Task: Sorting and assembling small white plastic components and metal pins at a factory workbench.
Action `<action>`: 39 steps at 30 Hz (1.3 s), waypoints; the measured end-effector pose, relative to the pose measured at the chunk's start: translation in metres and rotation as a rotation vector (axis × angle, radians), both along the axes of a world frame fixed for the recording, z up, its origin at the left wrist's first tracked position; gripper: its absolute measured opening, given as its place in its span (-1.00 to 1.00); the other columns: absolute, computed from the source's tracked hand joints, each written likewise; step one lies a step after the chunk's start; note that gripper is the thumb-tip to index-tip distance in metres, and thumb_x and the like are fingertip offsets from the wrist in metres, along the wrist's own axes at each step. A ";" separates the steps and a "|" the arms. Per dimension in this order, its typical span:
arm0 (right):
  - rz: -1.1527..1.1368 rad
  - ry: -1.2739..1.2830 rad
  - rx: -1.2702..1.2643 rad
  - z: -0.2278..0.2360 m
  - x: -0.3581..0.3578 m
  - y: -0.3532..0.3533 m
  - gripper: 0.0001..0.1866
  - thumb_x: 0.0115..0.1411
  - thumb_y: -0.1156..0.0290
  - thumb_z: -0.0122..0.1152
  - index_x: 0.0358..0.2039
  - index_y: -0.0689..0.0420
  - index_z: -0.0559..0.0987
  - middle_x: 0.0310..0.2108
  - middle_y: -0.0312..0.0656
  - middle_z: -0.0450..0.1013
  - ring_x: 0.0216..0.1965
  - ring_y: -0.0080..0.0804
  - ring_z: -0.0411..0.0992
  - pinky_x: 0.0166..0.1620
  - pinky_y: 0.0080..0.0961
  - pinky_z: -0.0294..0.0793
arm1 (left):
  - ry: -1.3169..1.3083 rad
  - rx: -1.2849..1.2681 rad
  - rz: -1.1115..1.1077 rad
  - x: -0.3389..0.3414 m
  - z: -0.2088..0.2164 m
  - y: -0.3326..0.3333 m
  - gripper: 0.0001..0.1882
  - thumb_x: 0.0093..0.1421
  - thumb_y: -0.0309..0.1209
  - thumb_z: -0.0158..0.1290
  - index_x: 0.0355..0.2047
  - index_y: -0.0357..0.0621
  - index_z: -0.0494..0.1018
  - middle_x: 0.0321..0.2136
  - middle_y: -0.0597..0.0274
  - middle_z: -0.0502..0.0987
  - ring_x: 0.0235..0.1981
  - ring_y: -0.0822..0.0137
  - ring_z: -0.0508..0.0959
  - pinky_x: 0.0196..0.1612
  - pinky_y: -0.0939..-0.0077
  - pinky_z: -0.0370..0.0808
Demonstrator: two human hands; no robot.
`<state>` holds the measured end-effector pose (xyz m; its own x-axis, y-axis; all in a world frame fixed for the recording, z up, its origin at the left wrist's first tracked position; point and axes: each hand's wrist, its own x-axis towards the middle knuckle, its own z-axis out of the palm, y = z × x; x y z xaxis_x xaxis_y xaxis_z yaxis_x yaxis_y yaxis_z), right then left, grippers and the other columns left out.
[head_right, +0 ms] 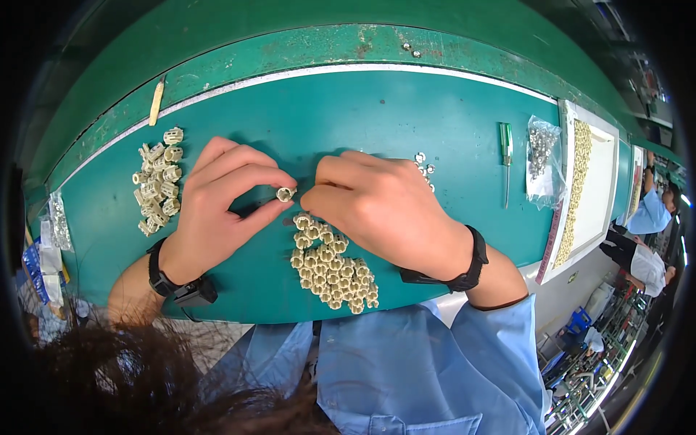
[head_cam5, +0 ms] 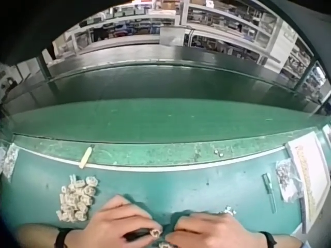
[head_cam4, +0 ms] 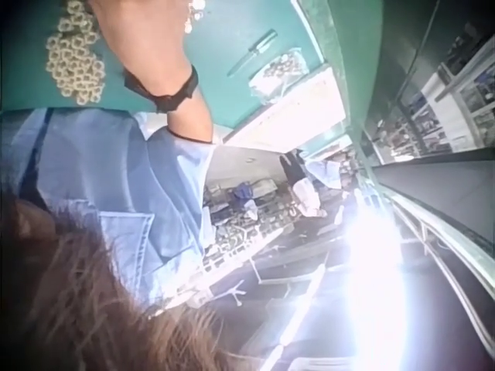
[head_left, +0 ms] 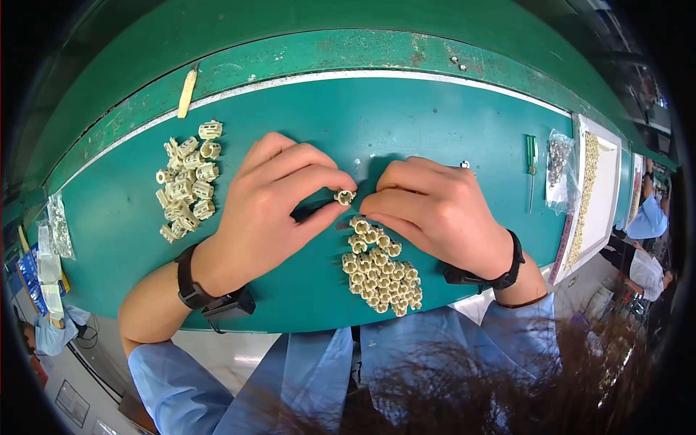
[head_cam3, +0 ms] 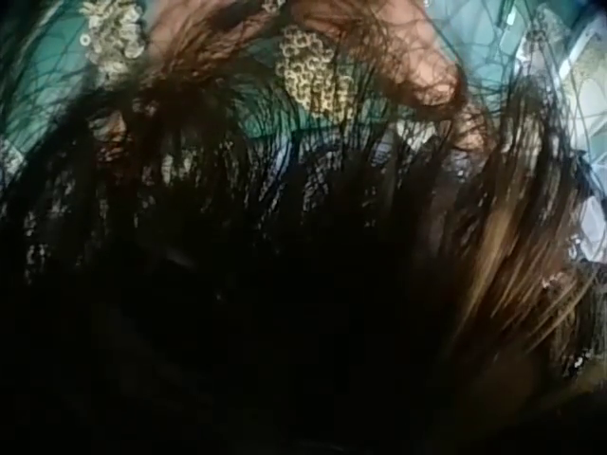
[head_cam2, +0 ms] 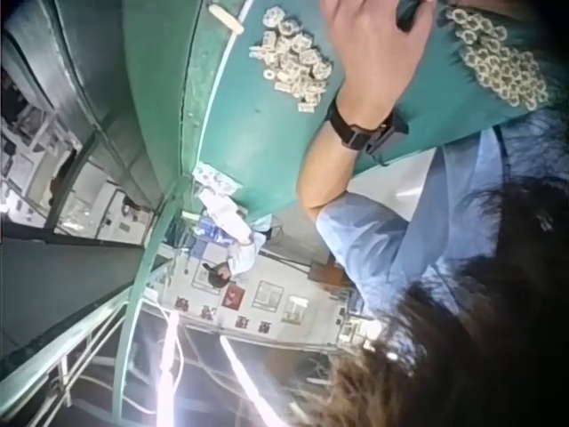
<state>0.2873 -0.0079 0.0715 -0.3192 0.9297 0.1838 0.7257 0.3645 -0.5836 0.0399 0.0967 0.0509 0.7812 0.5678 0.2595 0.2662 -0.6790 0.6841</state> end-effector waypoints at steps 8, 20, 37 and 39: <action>0.006 -0.153 -0.061 0.028 0.014 -0.034 -0.85 0.18 0.42 0.62 -0.23 0.03 0.82 -0.27 -0.32 0.63 -0.26 -0.25 0.65 -0.28 -0.29 0.65 | -0.012 -0.005 -0.020 0.000 0.014 -0.015 -0.67 0.05 -0.56 0.54 -0.16 -0.01 0.78 -0.17 0.32 0.74 -0.10 0.13 0.59 -0.01 0.26 0.58; -0.242 -0.175 0.052 0.040 0.021 -0.172 -0.63 0.20 0.42 0.64 0.05 -0.01 0.86 -0.05 -0.29 0.69 -0.13 -0.25 0.67 -0.12 -0.30 0.74 | -0.030 0.015 -0.025 -0.007 0.034 -0.055 -0.74 0.13 -0.51 0.50 -0.16 -0.02 0.77 -0.23 0.35 0.72 -0.11 0.14 0.58 0.00 0.25 0.56; -0.120 -0.295 0.379 0.013 0.024 -0.312 -0.65 0.07 0.36 0.74 -0.08 0.00 0.89 -0.06 -0.34 0.72 -0.16 -0.36 0.67 -0.17 -0.39 0.71 | -0.065 0.024 -0.054 -0.019 0.038 -0.085 -0.77 0.17 -0.53 0.46 -0.15 -0.06 0.76 -0.23 0.31 0.72 -0.11 0.15 0.59 0.00 0.26 0.56; -0.115 -0.290 0.362 0.007 0.022 -0.316 -0.69 0.08 0.39 0.73 -0.12 0.00 0.88 -0.08 -0.34 0.71 -0.17 -0.35 0.68 -0.18 -0.38 0.70 | -0.064 0.013 -0.041 -0.025 0.035 -0.085 -0.77 0.18 -0.52 0.46 -0.15 -0.06 0.76 -0.23 0.31 0.71 -0.11 0.15 0.59 0.00 0.26 0.56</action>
<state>0.3091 -0.3241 0.0781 -0.3041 0.8546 0.4208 0.8874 0.4148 -0.2012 0.0146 0.0116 0.0855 0.7853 0.5318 0.3169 0.1941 -0.6976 0.6897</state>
